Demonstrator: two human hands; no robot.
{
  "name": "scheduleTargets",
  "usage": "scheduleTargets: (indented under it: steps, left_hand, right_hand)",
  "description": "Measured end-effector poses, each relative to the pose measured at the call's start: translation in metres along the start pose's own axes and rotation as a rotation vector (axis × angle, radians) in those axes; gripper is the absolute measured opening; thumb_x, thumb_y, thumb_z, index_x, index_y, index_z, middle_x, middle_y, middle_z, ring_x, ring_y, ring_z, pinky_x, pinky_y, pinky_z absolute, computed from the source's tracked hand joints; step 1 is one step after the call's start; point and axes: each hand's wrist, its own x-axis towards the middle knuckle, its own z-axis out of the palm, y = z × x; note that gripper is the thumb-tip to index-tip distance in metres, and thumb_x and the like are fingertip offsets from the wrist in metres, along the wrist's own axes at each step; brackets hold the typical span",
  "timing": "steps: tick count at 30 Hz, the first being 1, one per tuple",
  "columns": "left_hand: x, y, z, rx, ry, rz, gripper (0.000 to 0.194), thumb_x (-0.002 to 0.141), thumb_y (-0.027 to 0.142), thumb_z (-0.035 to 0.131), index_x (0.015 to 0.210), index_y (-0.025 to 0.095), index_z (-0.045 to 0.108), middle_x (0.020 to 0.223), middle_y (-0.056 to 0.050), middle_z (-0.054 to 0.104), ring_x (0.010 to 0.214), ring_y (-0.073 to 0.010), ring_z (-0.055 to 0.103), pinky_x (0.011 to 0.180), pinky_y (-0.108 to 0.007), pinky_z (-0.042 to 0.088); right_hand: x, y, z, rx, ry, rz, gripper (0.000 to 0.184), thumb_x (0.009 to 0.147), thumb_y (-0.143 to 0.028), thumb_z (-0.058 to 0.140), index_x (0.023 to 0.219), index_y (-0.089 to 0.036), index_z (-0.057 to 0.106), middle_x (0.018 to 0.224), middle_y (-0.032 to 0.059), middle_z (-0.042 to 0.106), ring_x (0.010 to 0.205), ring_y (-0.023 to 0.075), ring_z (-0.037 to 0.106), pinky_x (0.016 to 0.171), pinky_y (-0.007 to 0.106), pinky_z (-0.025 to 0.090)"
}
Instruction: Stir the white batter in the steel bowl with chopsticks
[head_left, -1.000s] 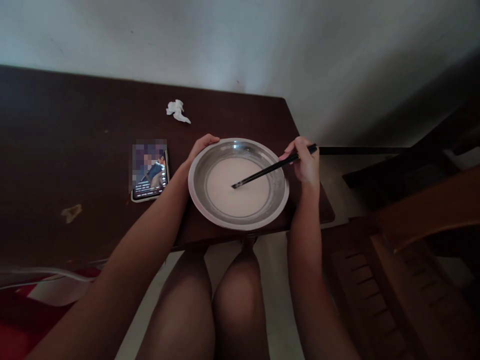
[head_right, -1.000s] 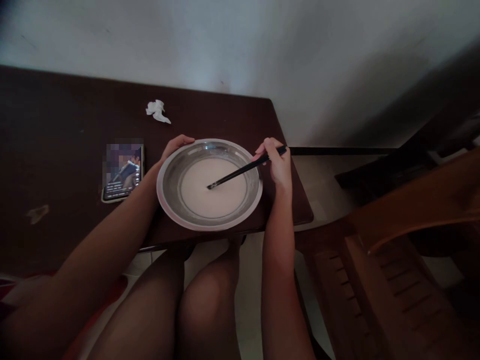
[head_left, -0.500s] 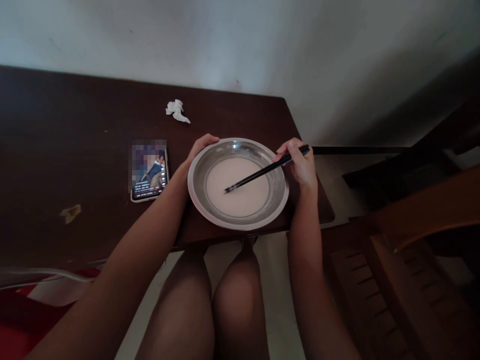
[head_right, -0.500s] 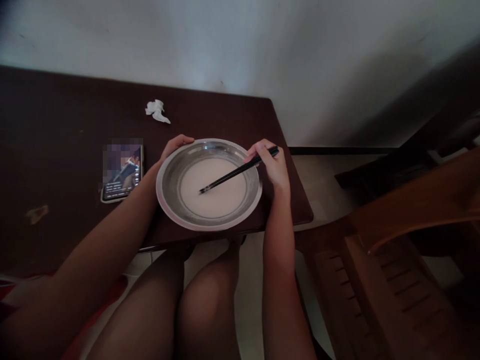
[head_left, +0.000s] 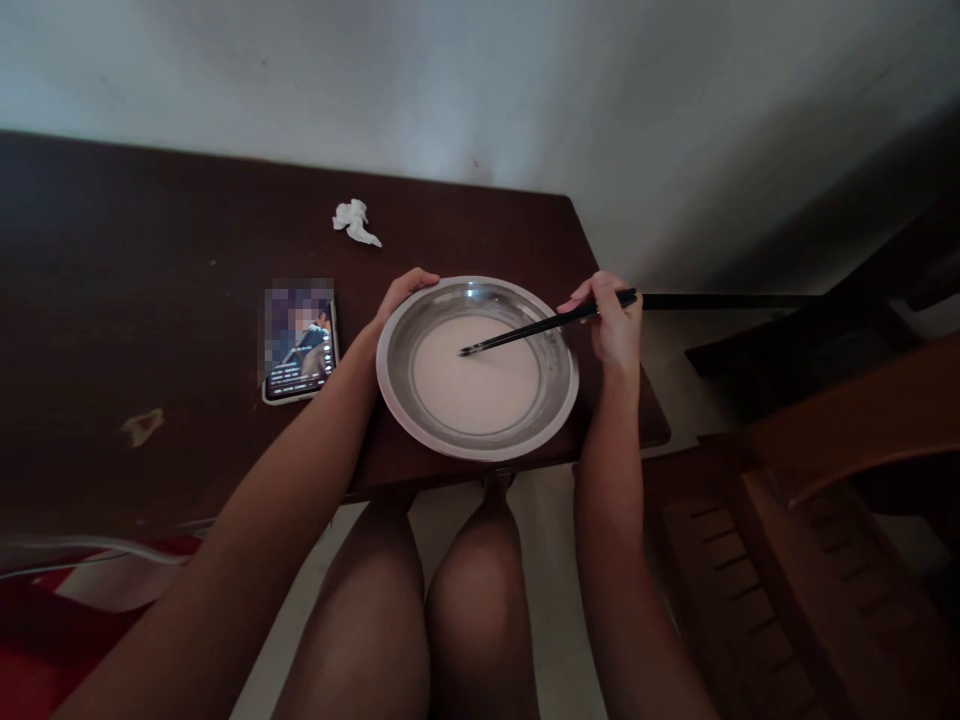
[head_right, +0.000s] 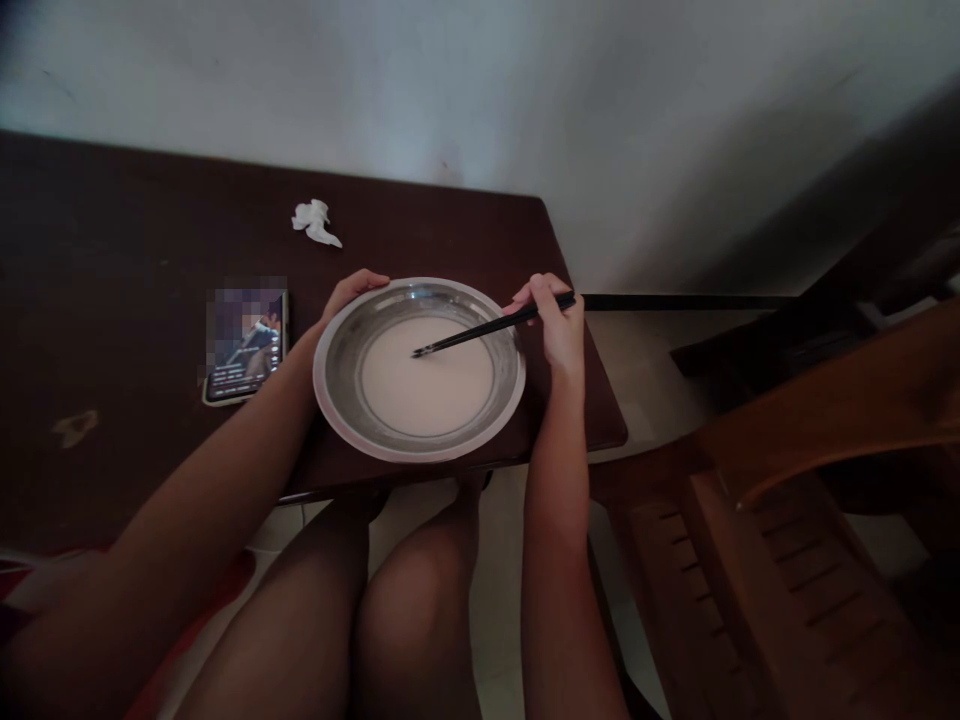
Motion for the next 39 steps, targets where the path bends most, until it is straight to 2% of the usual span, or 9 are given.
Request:
scheduleTargets:
  steps: [2, 7, 10, 13, 18, 24, 30, 35, 39]
  left_hand:
    - [0.0008, -0.0002, -0.0014, 0.014, -0.005, 0.003, 0.026, 0.088, 0.030, 0.052, 0.066, 0.021, 0.063, 0.054, -0.001, 0.065, 0.050, -0.0157, 0.058, 0.058, -0.027, 0.050]
    - [-0.0022, 0.0017, -0.0005, 0.027, -0.031, -0.017, 0.023, 0.088, 0.031, 0.055, 0.068, 0.022, 0.062, 0.054, 0.000, 0.065, 0.049, -0.0156, 0.058, 0.058, -0.027, 0.050]
    - [-0.0047, 0.0022, 0.0025, -0.017, -0.012, -0.025, 0.030, 0.090, 0.027, 0.048, 0.064, 0.020, 0.061, 0.053, -0.001, 0.063, 0.048, -0.0132, 0.055, 0.056, -0.025, 0.048]
    - [-0.0026, 0.0017, 0.0027, 0.009, -0.002, 0.016, 0.026, 0.088, 0.026, 0.050, 0.065, 0.021, 0.060, 0.053, 0.000, 0.063, 0.048, -0.0142, 0.056, 0.057, -0.025, 0.049]
    - [0.0029, 0.0002, -0.0008, 0.020, -0.009, 0.032, 0.022, 0.085, 0.026, 0.052, 0.065, 0.021, 0.060, 0.054, -0.001, 0.064, 0.047, -0.0142, 0.056, 0.054, -0.024, 0.048]
    - [0.0018, -0.0011, -0.0018, 0.016, -0.005, 0.038, 0.025, 0.088, 0.027, 0.051, 0.066, 0.021, 0.061, 0.054, 0.001, 0.063, 0.050, -0.0151, 0.057, 0.056, -0.025, 0.050]
    - [0.0032, 0.0028, 0.0026, 0.003, 0.041, 0.030, 0.028, 0.088, 0.022, 0.049, 0.064, 0.020, 0.061, 0.053, -0.001, 0.062, 0.047, -0.0136, 0.055, 0.053, -0.022, 0.048]
    - [0.0013, 0.0045, 0.0053, 0.004, 0.027, 0.012, 0.027, 0.089, 0.022, 0.048, 0.065, 0.020, 0.062, 0.051, 0.000, 0.062, 0.049, -0.0143, 0.056, 0.057, -0.023, 0.051]
    - [-0.0001, 0.0045, 0.0064, -0.001, 0.081, 0.010, 0.030, 0.089, 0.021, 0.048, 0.063, 0.019, 0.063, 0.051, -0.001, 0.062, 0.047, -0.0133, 0.055, 0.056, -0.022, 0.050]
  right_hand:
    - [-0.0004, -0.0005, -0.0004, 0.013, 0.017, 0.007, 0.052, 0.084, -0.072, 0.062, 0.064, -0.024, 0.061, 0.051, -0.0041, 0.060, 0.047, 0.0102, 0.057, 0.045, 0.025, 0.039]
    - [-0.0024, -0.0015, 0.0003, 0.004, -0.159, 0.033, 0.048, 0.083, -0.069, 0.066, 0.065, -0.025, 0.064, 0.053, -0.0038, 0.063, 0.050, 0.0112, 0.056, 0.051, 0.027, 0.044]
    - [-0.0011, -0.0003, -0.0005, -0.015, -0.079, -0.006, 0.049, 0.085, -0.070, 0.064, 0.065, -0.025, 0.063, 0.054, -0.0037, 0.062, 0.052, 0.0114, 0.057, 0.052, 0.027, 0.044]
    - [-0.0004, 0.0011, -0.0016, -0.025, 0.013, 0.002, 0.052, 0.085, -0.073, 0.059, 0.065, -0.025, 0.061, 0.053, -0.0041, 0.059, 0.050, 0.0114, 0.058, 0.049, 0.027, 0.041]
    - [-0.0021, 0.0004, 0.0000, -0.014, -0.129, 0.041, 0.048, 0.083, -0.071, 0.064, 0.067, -0.025, 0.063, 0.054, -0.0038, 0.063, 0.050, 0.0117, 0.058, 0.051, 0.027, 0.044]
    - [-0.0016, -0.0028, -0.0003, -0.018, 0.019, 0.004, 0.052, 0.085, -0.072, 0.060, 0.065, -0.024, 0.062, 0.054, -0.0034, 0.062, 0.050, 0.0112, 0.060, 0.047, 0.025, 0.039]
    - [-0.0020, -0.0006, 0.0003, -0.021, -0.157, 0.033, 0.048, 0.084, -0.071, 0.064, 0.069, -0.025, 0.064, 0.056, -0.0032, 0.065, 0.051, 0.0117, 0.059, 0.050, 0.026, 0.046]
    - [-0.0004, -0.0003, -0.0003, -0.010, -0.002, -0.001, 0.053, 0.086, -0.074, 0.058, 0.067, -0.024, 0.061, 0.054, -0.0033, 0.061, 0.049, 0.0105, 0.059, 0.047, 0.025, 0.041]
    - [-0.0014, 0.0003, -0.0005, 0.011, -0.117, 0.035, 0.052, 0.084, -0.073, 0.063, 0.065, -0.024, 0.062, 0.052, -0.0034, 0.062, 0.048, 0.0112, 0.058, 0.047, 0.026, 0.042]
